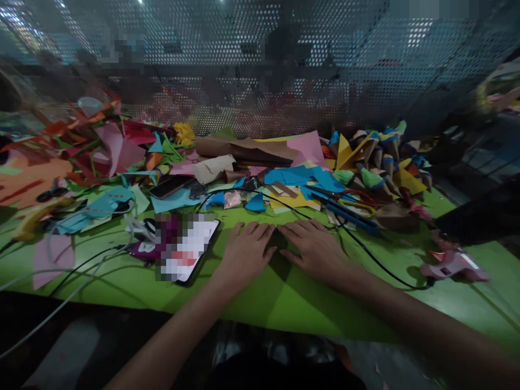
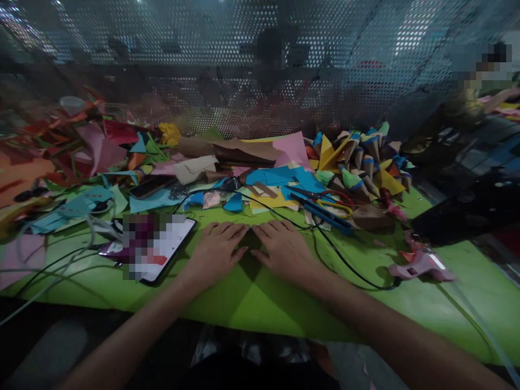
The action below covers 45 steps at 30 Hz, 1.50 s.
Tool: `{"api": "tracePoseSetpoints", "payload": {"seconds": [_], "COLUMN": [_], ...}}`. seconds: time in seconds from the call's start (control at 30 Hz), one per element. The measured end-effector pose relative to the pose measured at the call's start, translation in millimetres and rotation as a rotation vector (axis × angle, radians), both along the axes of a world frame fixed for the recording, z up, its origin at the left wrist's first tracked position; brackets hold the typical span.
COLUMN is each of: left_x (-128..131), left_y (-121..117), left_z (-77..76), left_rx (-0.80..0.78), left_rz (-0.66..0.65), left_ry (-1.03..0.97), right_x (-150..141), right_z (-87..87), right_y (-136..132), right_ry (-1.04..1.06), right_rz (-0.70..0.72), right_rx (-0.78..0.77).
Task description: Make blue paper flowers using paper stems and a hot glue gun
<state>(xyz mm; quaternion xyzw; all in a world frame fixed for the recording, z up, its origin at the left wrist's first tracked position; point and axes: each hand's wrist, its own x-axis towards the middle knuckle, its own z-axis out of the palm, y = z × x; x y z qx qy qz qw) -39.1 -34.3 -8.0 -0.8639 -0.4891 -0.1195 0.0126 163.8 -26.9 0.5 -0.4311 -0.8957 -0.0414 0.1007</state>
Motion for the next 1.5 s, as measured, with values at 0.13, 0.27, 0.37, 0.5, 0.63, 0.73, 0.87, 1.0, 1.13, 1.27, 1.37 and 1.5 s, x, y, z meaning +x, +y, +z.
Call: {"api": "tracePoseSetpoints", "payload": {"seconds": [0.13,0.27,0.37,0.5,0.63,0.73,0.87,1.0,1.13,1.27,1.37,1.5], "left_x": [1.4,1.7,3.9,5.1,4.3,5.8,5.3,4.7,7.5,5.7,5.8,8.5], "left_y": [-13.1,-23.9,-17.6,-15.0,-15.4,-9.7,-12.2,-12.5,-7.2,-15.2,-15.2,-11.9], "left_z": [0.1,-3.9,-3.4,-3.0,-4.9,-3.7,-4.1,-6.3,-7.7,-14.7,-14.2,-8.5], "left_rx": [-0.006,0.008,0.017,0.002,-0.01,-0.021,-0.01,0.005,-0.004,0.039,0.039,0.013], "left_rz": [0.015,0.025,0.038,0.039,0.03,0.043,0.033,0.015,0.05,0.017,0.018,0.053], "left_ry": [0.009,0.018,0.012,-0.003,-0.007,-0.016,-0.019,-0.024,-0.021,0.006,0.012,0.03], "right_x": [-0.9,-0.1,-0.1,0.2,0.5,-0.6,-1.7,-2.3,-3.0,-2.0,-1.9,-2.5], "right_z": [1.2,1.3,1.4,1.3,0.8,1.2,0.8,0.2,2.6,1.1,-0.6,1.7], "right_y": [-9.1,-16.5,-10.3,-8.6,-9.0,-3.9,-6.3,-5.4,0.5,-4.6,-3.4,-1.8], "right_ry": [-0.007,0.011,0.024,0.03,0.031,0.03,0.024,0.022,0.015,0.027,0.03,0.025], "right_rz": [0.031,0.06,0.03,0.029,0.043,0.01,0.027,0.028,0.005,0.068,0.053,0.022], "right_rx": [-0.007,-0.028,-0.034,-0.044,-0.059,-0.057,-0.074,-0.072,-0.062,-0.061,-0.055,-0.061]}}
